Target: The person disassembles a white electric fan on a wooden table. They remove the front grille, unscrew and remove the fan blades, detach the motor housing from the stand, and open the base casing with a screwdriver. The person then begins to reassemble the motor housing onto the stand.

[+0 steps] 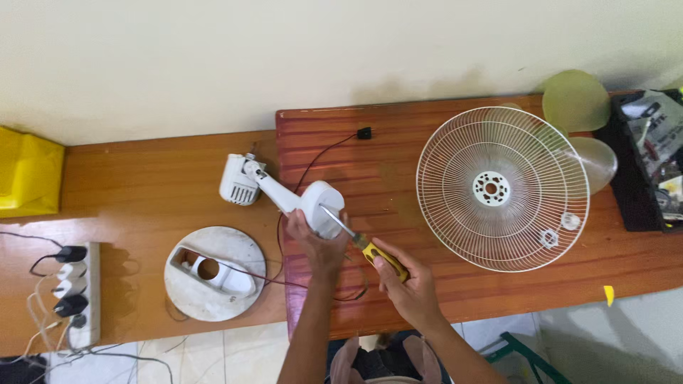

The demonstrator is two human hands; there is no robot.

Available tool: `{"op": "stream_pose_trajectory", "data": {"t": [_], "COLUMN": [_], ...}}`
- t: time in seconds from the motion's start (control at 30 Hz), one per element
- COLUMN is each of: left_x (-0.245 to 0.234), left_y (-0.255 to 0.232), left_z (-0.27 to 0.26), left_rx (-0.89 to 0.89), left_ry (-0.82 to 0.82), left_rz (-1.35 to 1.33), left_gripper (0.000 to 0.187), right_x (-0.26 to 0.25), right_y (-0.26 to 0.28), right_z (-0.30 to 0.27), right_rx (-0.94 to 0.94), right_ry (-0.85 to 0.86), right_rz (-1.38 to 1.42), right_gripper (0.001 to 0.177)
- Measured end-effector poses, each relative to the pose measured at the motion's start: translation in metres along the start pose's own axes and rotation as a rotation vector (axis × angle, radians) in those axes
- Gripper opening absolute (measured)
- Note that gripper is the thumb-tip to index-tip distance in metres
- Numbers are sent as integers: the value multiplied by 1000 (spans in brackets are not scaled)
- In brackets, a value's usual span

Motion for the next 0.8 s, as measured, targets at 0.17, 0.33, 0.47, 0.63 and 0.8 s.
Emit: {"op": "stream_pose_trajectory", "data": {"t": [0.17,0.33,0.47,0.63,0.8], "left_x": [10,18,25,32,43], "left_y": [0,2,8,1,-39], "left_z": [22,38,53,64,44], "left_rx": [-14,-161,-361,-375,-250], "left_ry": [105,284,383,506,404], "left_rz": [-29,-73,-69,-45,-148], "left_gripper": [112,101,83,66,68], "right_x": [-6,-16,-20,-38,-84], "right_y": [17,15,4,-3,-32], "right_z": [16,29,35,38,35], "right_rx": [-59,-3,34,-45,11], "right_ry": [-16,-9,52,106,133], "right_rz": [-48,-92,-109,-51,101], "right_gripper": [44,44,47,46,47]}}
Point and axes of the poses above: each hand's wrist, its own z-axis towards the middle knuckle, its own x-axis out of the palm, y = z × x, the point moved 10 cm from there along z, towards the middle knuckle, and after that the axes turned 12 degrees about z, right-handed, at the moved point
